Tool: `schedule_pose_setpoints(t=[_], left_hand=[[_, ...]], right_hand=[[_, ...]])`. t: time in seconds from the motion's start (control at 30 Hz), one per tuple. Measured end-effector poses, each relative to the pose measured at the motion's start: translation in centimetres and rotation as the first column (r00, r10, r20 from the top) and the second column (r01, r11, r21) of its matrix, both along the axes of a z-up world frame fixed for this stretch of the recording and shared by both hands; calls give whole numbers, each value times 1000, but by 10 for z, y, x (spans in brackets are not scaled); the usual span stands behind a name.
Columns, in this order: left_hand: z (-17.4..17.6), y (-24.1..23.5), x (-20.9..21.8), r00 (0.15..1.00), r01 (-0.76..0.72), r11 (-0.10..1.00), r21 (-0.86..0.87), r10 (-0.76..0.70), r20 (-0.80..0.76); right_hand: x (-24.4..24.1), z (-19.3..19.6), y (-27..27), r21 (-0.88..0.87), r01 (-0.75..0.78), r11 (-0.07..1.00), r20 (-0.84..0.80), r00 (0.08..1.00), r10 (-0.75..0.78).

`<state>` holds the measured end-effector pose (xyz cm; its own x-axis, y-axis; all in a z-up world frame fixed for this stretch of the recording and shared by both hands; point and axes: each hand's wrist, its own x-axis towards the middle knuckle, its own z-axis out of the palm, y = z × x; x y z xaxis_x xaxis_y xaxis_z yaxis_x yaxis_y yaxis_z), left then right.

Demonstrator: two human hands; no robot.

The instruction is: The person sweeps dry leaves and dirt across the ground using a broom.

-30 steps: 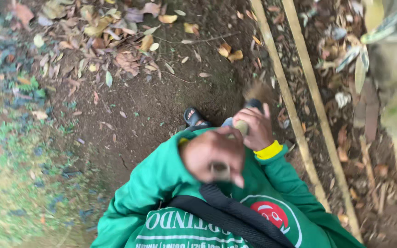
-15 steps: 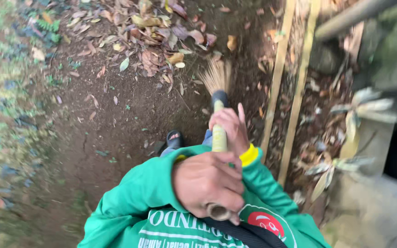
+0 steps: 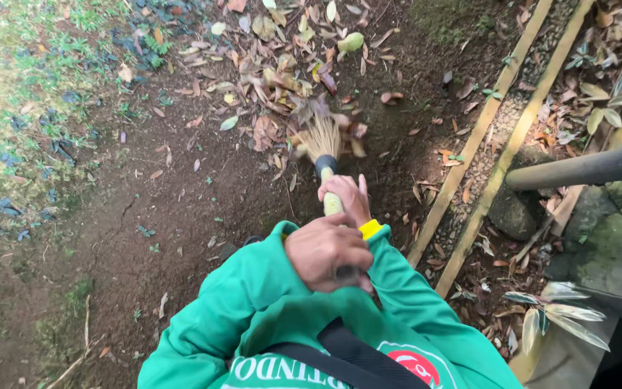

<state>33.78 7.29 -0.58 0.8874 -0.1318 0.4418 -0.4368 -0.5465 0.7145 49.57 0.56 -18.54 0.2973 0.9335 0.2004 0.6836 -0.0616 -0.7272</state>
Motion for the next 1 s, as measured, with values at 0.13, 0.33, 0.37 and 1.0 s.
schedule_pose_setpoints(t=[0.13,0.33,0.37,1.0], left_hand=[[31,-8,-5,992,123,992,-32,-122,21],[-24,-9,28,966,-255,911,-323,226,-125],[-34,-16,32,962,-269,903,-334,236,-136],[-40,96,130,939,-340,808,-481,322,-123]], right_hand=[[-4,38,-36,-23,-62,998,-39,997,61],[41,-18,-39,-109,15,994,33,999,-12],[53,-26,-26,-148,-8,989,89,996,21],[166,-45,84,-298,-264,917,47,956,290]])
